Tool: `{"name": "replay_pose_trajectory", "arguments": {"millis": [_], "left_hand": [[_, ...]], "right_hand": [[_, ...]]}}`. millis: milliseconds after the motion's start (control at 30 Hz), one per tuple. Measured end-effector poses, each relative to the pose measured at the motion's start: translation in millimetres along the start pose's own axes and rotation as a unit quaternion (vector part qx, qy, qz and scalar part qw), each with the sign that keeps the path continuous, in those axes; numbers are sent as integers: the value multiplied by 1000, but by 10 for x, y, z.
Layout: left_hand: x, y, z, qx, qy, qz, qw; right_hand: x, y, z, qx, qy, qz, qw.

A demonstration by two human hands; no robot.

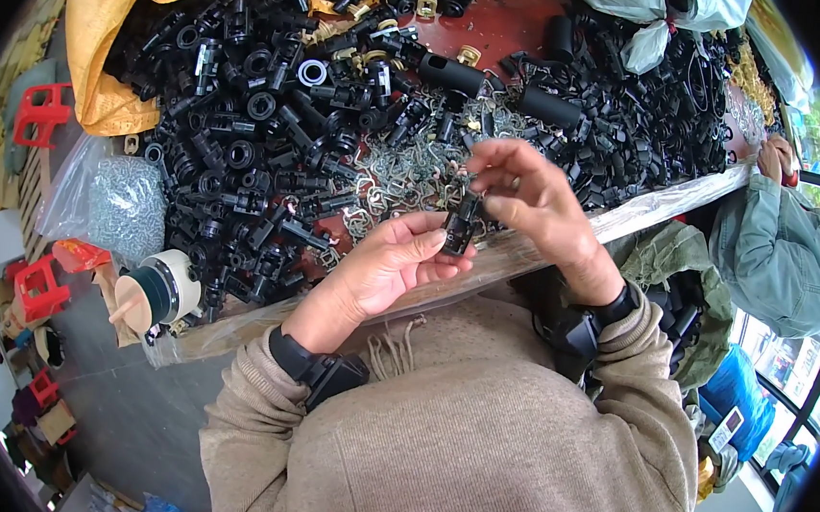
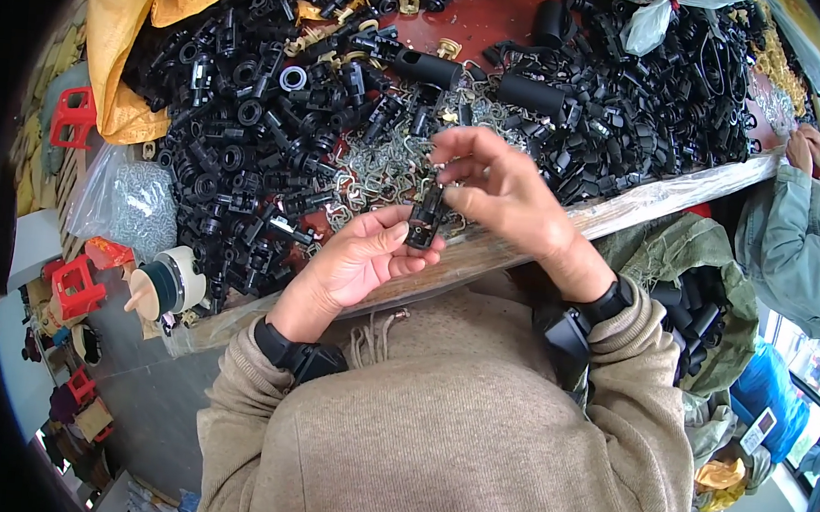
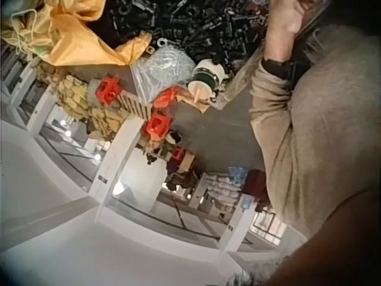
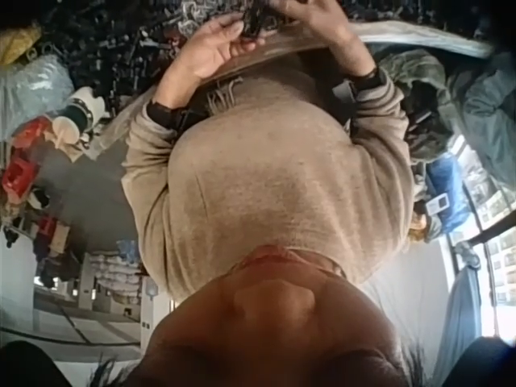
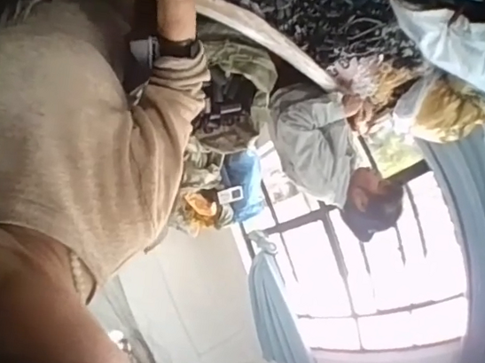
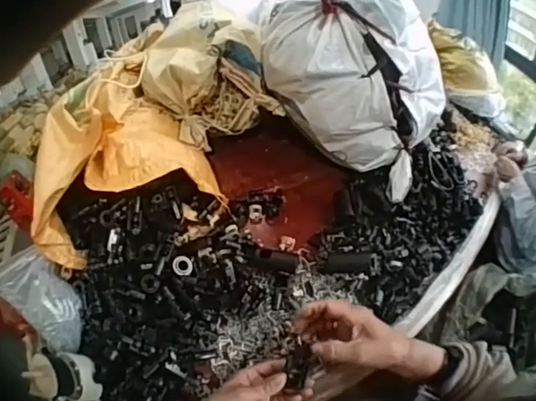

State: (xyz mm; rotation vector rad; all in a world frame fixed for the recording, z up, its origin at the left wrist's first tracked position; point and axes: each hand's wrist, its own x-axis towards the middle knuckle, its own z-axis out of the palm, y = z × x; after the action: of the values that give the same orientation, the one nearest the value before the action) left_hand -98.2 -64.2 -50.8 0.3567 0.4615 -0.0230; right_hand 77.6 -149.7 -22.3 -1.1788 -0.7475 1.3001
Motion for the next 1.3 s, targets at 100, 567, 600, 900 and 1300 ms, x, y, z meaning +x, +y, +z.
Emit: {"name": "replay_pose_trajectory", "arguments": {"millis": [100, 567, 600, 900, 1300], "left_hand": [[-9, -5, -41, -4, 1, 9, 1000], [-34, -56, -29, -20, 29, 58, 998], [-31, -66, -37, -23, 34, 62, 997], [-10, -79, -28, -32, 52, 90, 994], [25, -49, 102, 5, 15, 148, 989]], "right_hand": [[99, -134, -72, -378, 40, -85, 921], [162, 89, -294, -573, 89, -206, 788], [161, 109, -305, -560, 82, -222, 794], [140, 130, -277, -156, 53, 8, 986], [-63, 126, -54, 83, -28, 126, 988]]}}
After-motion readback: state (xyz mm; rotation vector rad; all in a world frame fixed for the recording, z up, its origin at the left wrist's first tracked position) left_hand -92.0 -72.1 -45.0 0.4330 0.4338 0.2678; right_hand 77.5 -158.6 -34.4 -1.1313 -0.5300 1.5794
